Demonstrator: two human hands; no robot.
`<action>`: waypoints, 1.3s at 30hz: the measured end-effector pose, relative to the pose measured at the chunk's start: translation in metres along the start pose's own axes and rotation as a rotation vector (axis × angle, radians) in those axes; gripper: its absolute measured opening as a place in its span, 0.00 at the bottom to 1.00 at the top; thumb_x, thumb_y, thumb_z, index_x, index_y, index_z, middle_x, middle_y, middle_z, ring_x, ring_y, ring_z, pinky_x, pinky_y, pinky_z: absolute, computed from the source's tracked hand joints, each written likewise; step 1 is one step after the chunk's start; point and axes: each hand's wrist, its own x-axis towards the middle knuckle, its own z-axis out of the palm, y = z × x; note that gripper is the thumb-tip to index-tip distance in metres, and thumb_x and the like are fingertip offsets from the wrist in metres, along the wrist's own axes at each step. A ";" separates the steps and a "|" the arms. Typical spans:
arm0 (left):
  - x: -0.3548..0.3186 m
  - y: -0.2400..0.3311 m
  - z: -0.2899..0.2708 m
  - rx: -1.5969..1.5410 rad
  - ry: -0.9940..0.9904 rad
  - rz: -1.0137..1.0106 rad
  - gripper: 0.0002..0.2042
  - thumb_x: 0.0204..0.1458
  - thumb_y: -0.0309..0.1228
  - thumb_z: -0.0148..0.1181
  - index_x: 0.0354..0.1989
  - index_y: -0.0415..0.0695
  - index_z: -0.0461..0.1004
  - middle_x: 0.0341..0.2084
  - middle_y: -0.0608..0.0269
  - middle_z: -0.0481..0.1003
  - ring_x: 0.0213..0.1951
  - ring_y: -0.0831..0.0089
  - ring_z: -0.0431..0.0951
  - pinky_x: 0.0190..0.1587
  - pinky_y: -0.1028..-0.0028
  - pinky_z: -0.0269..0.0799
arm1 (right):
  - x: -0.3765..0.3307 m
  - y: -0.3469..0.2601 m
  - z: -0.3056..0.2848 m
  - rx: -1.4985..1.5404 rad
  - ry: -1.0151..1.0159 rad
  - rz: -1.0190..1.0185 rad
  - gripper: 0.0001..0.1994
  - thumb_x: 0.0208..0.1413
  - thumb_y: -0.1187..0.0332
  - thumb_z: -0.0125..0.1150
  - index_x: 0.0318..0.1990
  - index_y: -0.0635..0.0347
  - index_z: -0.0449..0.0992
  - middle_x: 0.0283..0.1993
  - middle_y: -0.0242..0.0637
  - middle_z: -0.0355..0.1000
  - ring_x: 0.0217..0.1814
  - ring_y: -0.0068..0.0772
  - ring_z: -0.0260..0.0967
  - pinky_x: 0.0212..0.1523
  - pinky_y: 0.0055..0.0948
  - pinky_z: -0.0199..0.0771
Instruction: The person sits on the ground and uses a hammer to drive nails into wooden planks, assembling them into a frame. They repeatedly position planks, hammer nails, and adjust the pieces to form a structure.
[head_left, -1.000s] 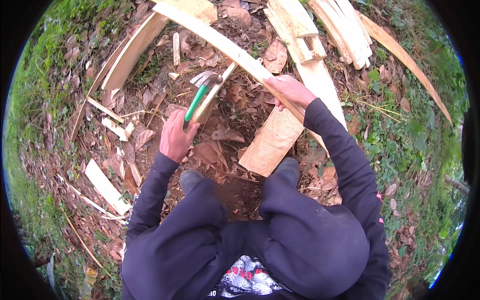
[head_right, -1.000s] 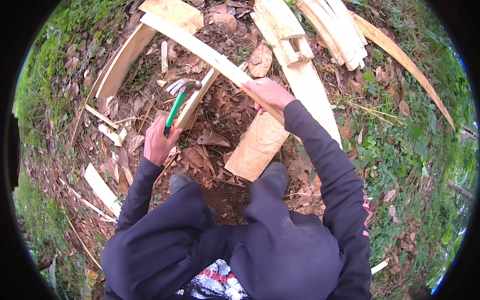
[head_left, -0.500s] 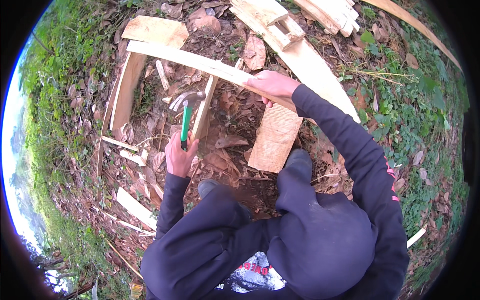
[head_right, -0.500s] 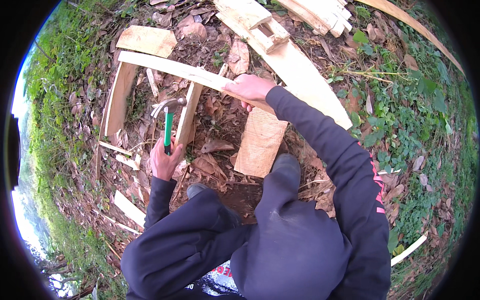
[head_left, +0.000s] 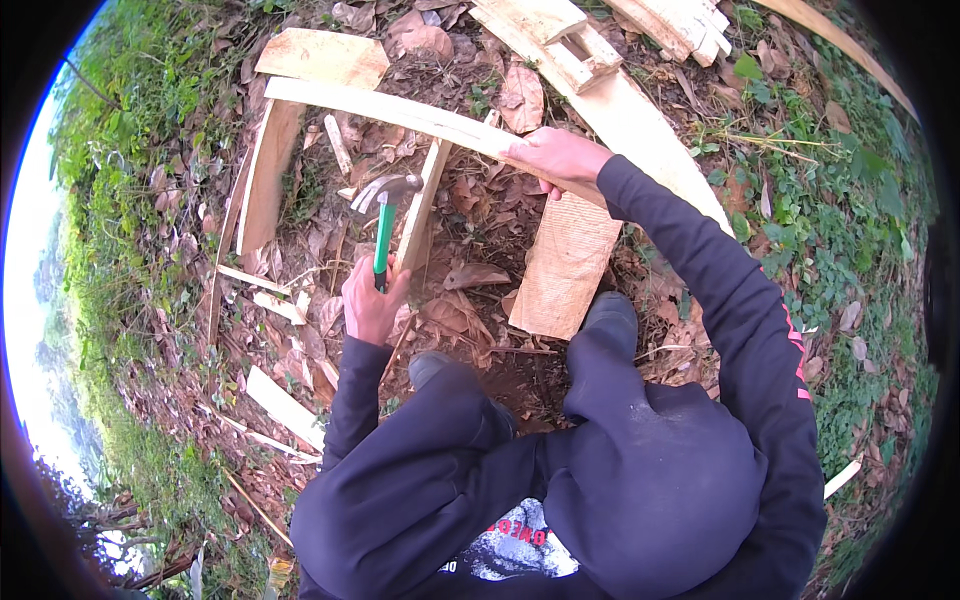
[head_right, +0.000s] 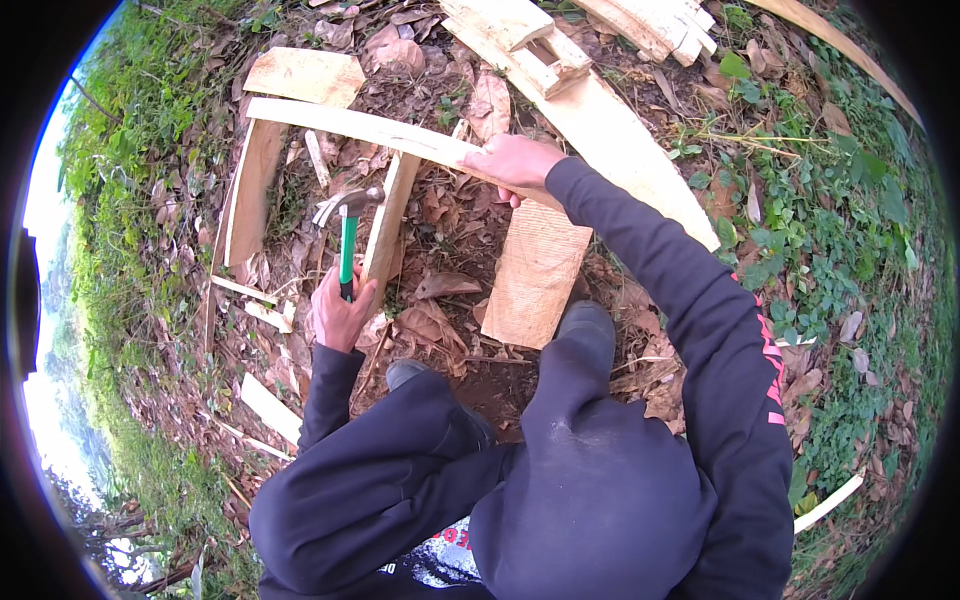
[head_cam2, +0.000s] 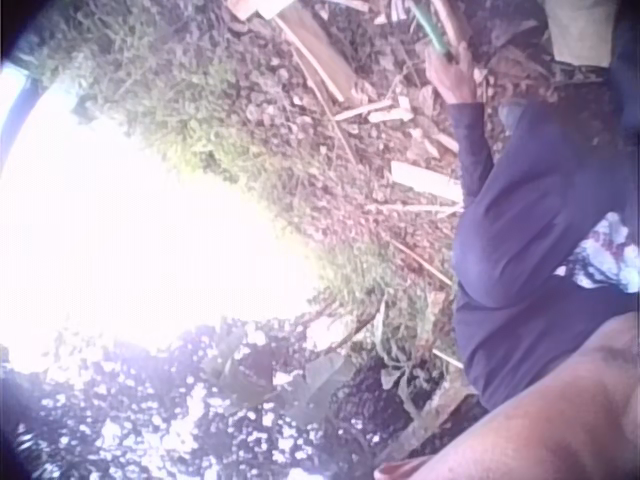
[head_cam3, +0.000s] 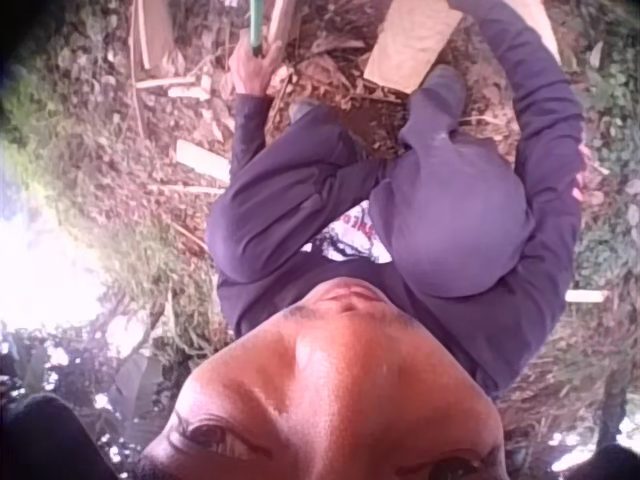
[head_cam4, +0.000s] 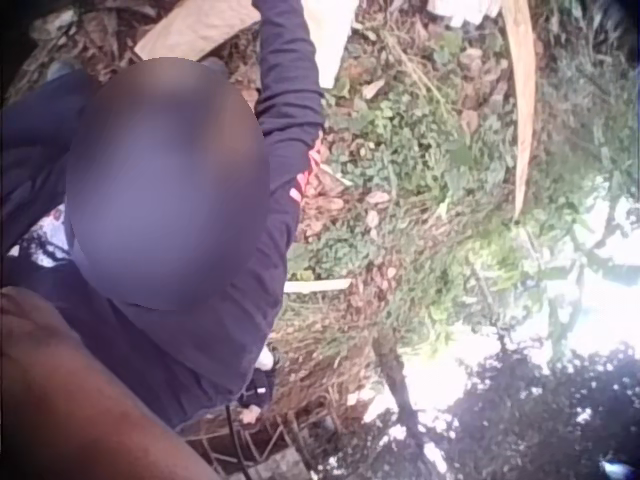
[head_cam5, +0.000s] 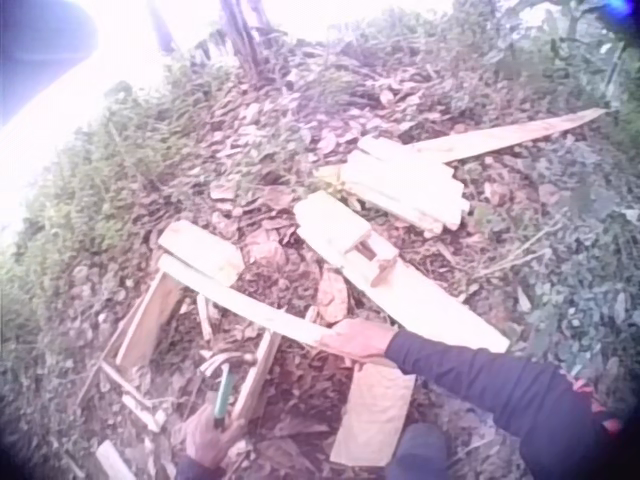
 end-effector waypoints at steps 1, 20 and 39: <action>-0.001 0.000 -0.001 -0.007 -0.001 0.002 0.12 0.46 0.27 0.70 0.36 0.37 0.75 0.23 0.60 0.69 0.24 0.66 0.72 0.32 0.67 0.70 | 0.001 0.001 0.002 0.006 0.008 -0.004 0.30 0.66 0.46 0.50 0.51 0.72 0.72 0.20 0.36 0.69 0.17 0.25 0.70 0.20 0.26 0.76; -0.052 -0.086 -0.040 -0.070 0.036 0.245 0.16 0.49 0.24 0.62 0.47 0.36 0.76 0.33 0.48 0.78 0.36 0.51 0.77 0.41 0.59 0.74 | 0.001 -0.044 0.095 0.103 0.087 0.045 0.29 0.64 0.46 0.54 0.47 0.73 0.70 0.19 0.32 0.64 0.15 0.23 0.67 0.15 0.24 0.71; -0.064 -0.098 -0.040 -0.044 0.041 0.232 0.18 0.47 0.23 0.64 0.49 0.37 0.75 0.31 0.50 0.76 0.38 0.55 0.75 0.44 0.60 0.73 | 0.000 -0.050 0.112 0.115 0.112 0.049 0.27 0.65 0.46 0.53 0.44 0.70 0.71 0.20 0.29 0.63 0.17 0.19 0.66 0.16 0.21 0.71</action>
